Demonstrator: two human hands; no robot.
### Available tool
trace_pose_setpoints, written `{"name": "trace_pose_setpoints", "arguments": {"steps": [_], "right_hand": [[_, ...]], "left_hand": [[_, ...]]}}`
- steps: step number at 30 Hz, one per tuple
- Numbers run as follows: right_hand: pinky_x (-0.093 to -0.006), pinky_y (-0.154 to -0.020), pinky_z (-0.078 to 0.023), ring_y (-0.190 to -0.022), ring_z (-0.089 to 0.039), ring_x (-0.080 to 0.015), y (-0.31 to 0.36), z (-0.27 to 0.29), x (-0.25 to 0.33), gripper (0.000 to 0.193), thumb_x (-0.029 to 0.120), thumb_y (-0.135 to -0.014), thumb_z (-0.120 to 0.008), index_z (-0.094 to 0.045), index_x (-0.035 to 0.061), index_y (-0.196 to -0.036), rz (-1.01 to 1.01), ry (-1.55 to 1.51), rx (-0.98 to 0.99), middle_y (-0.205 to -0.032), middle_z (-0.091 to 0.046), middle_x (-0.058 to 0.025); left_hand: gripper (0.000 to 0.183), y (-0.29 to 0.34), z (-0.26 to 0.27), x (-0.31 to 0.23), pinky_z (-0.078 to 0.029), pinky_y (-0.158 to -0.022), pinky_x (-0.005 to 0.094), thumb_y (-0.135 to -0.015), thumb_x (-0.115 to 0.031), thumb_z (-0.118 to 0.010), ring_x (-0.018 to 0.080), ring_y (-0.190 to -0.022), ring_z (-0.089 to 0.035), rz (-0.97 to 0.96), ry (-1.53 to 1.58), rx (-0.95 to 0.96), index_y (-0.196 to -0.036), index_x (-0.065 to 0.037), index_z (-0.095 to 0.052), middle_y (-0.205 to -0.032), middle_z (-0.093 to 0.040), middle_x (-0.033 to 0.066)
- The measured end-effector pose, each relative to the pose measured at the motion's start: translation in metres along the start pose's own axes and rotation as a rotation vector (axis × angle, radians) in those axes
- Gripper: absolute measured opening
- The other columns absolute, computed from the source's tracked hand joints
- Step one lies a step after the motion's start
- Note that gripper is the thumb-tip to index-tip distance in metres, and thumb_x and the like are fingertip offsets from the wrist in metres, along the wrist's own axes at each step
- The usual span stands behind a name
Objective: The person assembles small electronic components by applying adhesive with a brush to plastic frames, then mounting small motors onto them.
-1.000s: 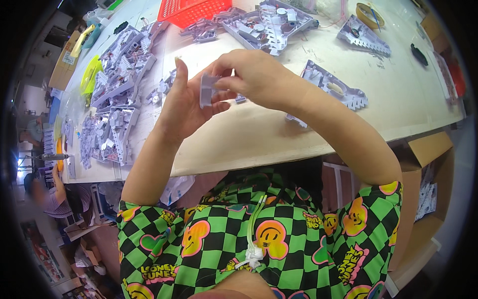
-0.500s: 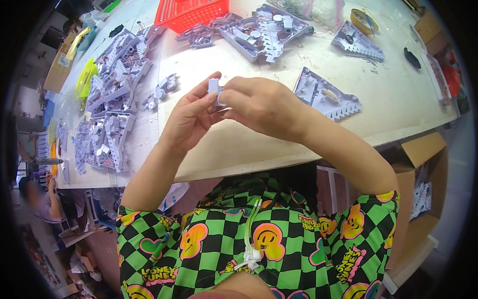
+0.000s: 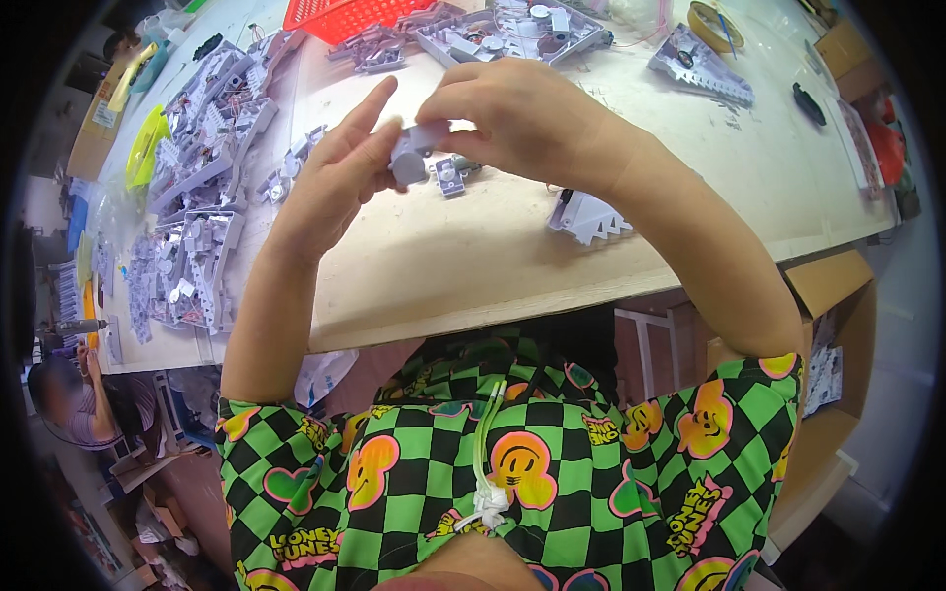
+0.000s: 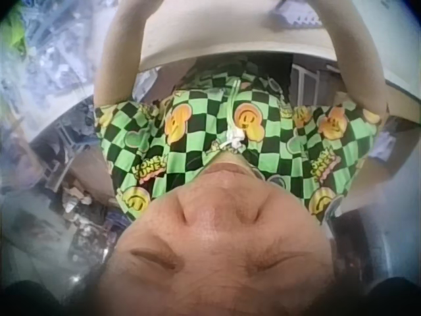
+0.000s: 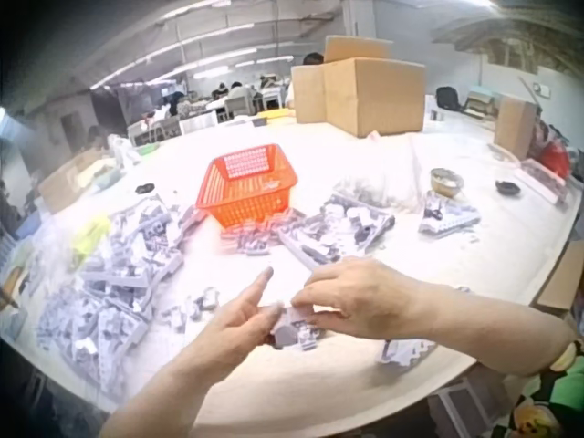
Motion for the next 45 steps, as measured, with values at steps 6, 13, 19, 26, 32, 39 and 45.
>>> {"name": "trace_pose_setpoints", "arguments": {"steps": [6, 13, 19, 26, 32, 39, 45], "right_hand": [[-0.0335, -0.064, -0.048, -0.072, -0.060, -0.0269, 0.022, -0.005, -0.019, 0.017, 0.016, -0.081, -0.066, -0.065, 0.0037, -0.092, -0.156, -0.021, 0.029, -0.084, -0.063, -0.0103], [-0.0347, -0.064, -0.049, -0.072, -0.061, -0.0281, 0.032, -0.023, -0.020, 0.016, 0.013, -0.078, -0.066, -0.065, 0.0045, -0.092, -0.151, -0.031, 0.093, -0.085, -0.064, -0.0110], [-0.0350, -0.065, -0.049, -0.074, -0.061, -0.0287, 0.033, -0.031, -0.020, 0.017, 0.011, -0.077, -0.067, -0.065, 0.0042, -0.093, -0.152, -0.079, 0.122, -0.087, -0.063, -0.0115], [-0.0337, -0.068, -0.049, -0.078, -0.060, -0.0265, 0.030, -0.033, -0.022, 0.020, 0.005, -0.076, -0.068, -0.065, 0.0039, -0.096, -0.107, -0.105, 0.145, -0.089, -0.062, -0.0090], [-0.0376, -0.067, -0.048, -0.076, -0.060, -0.0305, 0.029, -0.024, -0.014, 0.015, 0.006, -0.076, -0.066, -0.064, 0.0027, -0.091, -0.171, -0.026, 0.146, -0.085, -0.062, -0.0118], [-0.0360, -0.066, -0.049, -0.075, -0.061, -0.0299, 0.024, -0.027, -0.021, 0.014, 0.005, -0.078, -0.065, -0.064, 0.0018, -0.091, -0.091, -0.080, 0.073, -0.087, -0.062, -0.0119], [-0.0356, -0.066, -0.049, -0.075, -0.061, -0.0296, 0.029, -0.026, -0.024, 0.016, 0.007, -0.077, -0.066, -0.065, 0.0024, -0.093, -0.167, -0.160, 0.094, -0.088, -0.063, -0.0116]], "left_hand": [[0.070, 0.006, 0.002, 0.034, -0.046, -0.081, 0.0305, -0.073, -0.020, -0.076, 0.0198, -0.093, -0.053, -0.321, -0.836, -0.126, -0.133, -0.006, -0.043, -0.111, -0.058, 0.0098], [0.065, 0.002, -0.011, 0.046, -0.037, -0.088, 0.0371, -0.066, -0.014, -0.077, 0.0219, -0.098, -0.056, -0.352, -0.992, -0.153, -0.125, -0.011, -0.049, -0.104, -0.062, 0.0046], [0.057, 0.006, -0.007, 0.047, -0.034, -0.089, 0.0379, -0.069, -0.012, -0.072, 0.0197, -0.096, -0.057, -0.358, -1.014, -0.177, -0.122, -0.013, -0.052, -0.098, -0.064, 0.0006], [0.051, 0.010, -0.004, 0.048, -0.033, -0.084, 0.0389, -0.070, -0.013, -0.070, 0.0204, -0.094, -0.057, -0.390, -1.050, -0.206, -0.119, -0.014, -0.055, -0.097, -0.065, 0.0017], [0.049, 0.009, -0.012, 0.047, -0.032, -0.086, 0.0402, -0.070, -0.013, -0.071, 0.0201, -0.095, -0.056, -0.447, -0.981, -0.190, -0.117, -0.014, -0.056, -0.095, -0.064, 0.0009], [0.054, 0.012, -0.005, 0.043, -0.029, -0.087, 0.0378, -0.072, -0.017, -0.073, 0.0166, -0.097, -0.056, -0.338, -1.011, -0.203, -0.122, -0.013, -0.052, -0.098, -0.064, -0.0012], [0.057, 0.011, -0.006, 0.041, -0.029, -0.089, 0.0376, -0.072, -0.017, -0.073, 0.0168, -0.097, -0.056, -0.344, -1.002, -0.196, -0.125, -0.013, -0.051, -0.100, -0.064, 0.0001]]}}
Point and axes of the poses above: each hand's wrist, its own y-axis away from the middle knuckle, its own z-axis out of the back of the hand, x = y × z, the point moved 3 cm from there along -y, towards the middle knuckle
